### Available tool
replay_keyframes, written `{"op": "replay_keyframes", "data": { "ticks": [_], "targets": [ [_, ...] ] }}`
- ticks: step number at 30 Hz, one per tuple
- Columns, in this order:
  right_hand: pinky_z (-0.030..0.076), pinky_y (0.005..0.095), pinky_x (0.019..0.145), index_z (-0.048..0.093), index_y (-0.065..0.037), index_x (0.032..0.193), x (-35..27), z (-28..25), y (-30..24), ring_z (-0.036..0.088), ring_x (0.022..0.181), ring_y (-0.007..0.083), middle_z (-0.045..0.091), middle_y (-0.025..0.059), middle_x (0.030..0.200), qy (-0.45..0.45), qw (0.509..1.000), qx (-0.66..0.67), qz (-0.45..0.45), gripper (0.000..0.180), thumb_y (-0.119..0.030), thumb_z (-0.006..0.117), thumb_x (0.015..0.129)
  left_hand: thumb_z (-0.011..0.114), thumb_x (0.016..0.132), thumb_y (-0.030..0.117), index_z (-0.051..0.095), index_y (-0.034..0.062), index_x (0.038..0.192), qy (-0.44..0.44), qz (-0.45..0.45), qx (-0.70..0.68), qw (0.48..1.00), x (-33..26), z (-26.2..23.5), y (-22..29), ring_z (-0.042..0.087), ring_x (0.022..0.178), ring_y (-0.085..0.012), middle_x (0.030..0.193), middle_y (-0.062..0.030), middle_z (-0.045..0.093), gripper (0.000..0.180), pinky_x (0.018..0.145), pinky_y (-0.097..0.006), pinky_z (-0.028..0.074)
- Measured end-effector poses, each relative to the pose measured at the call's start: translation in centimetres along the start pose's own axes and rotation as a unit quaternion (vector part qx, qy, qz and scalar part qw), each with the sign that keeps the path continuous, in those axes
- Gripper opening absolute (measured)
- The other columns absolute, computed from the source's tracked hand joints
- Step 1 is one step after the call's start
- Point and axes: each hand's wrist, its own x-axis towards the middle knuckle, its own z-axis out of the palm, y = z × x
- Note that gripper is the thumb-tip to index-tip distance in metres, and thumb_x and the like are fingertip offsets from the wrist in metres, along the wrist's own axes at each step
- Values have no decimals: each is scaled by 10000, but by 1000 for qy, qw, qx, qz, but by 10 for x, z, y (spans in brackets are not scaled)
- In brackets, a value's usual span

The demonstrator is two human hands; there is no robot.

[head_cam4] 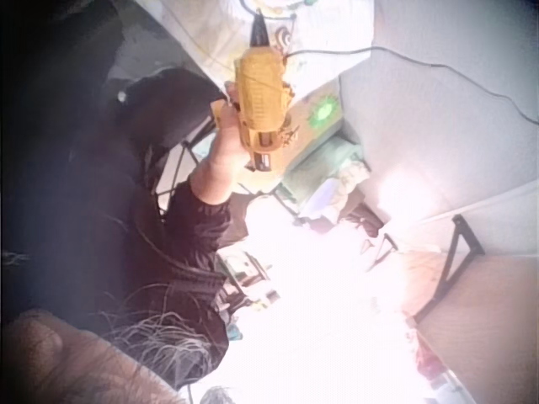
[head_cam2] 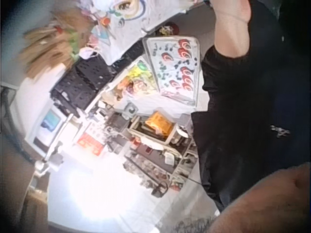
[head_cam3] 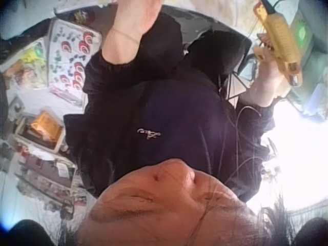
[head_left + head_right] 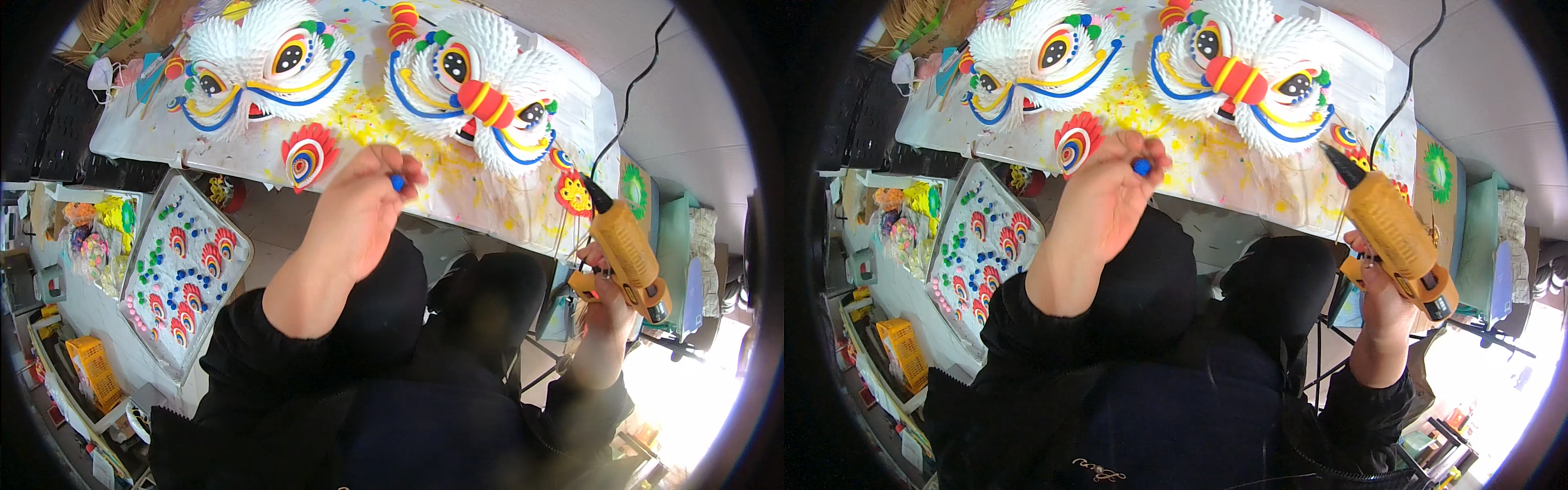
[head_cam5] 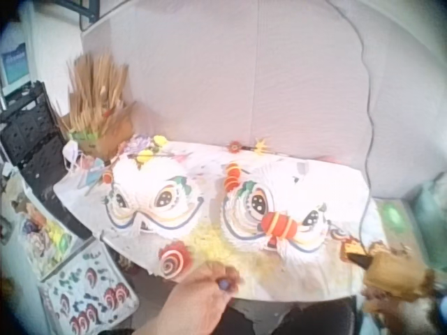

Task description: The person assembles decorative lion dance masks by applying hot glue to small colored foam pieces and attaching them to the mask's nose and forehead areas. They repeatedly pick up pieces, apply glue, and press them into place on two white masks with colorful painted details.

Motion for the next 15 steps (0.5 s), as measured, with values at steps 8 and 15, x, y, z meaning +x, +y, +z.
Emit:
{"op": "replay_keyframes", "data": {
  "ticks": [8,15],
  "targets": [
    [519,343,825,603,2,1126,-24,-11,8,651,931,222,660,91,958,21,983,-180,31,369,-130,752,815,573,934,2,579,39,1265,-98,-78,112,986,-30,25,-15,657,959,-204,1238,-173,626,334,782,-267,508],
    [509,323,682,577,-18,885,-17,-4,-4,649,789,258,646,137,882,-121,928,-310,-166,186,-27,683,733,638,876,-44,623,19,1235,-69,-73,112,989,-29,30,-25,659,964,-211,1137,-121,668,364,797,-275,517]
  ]
}}
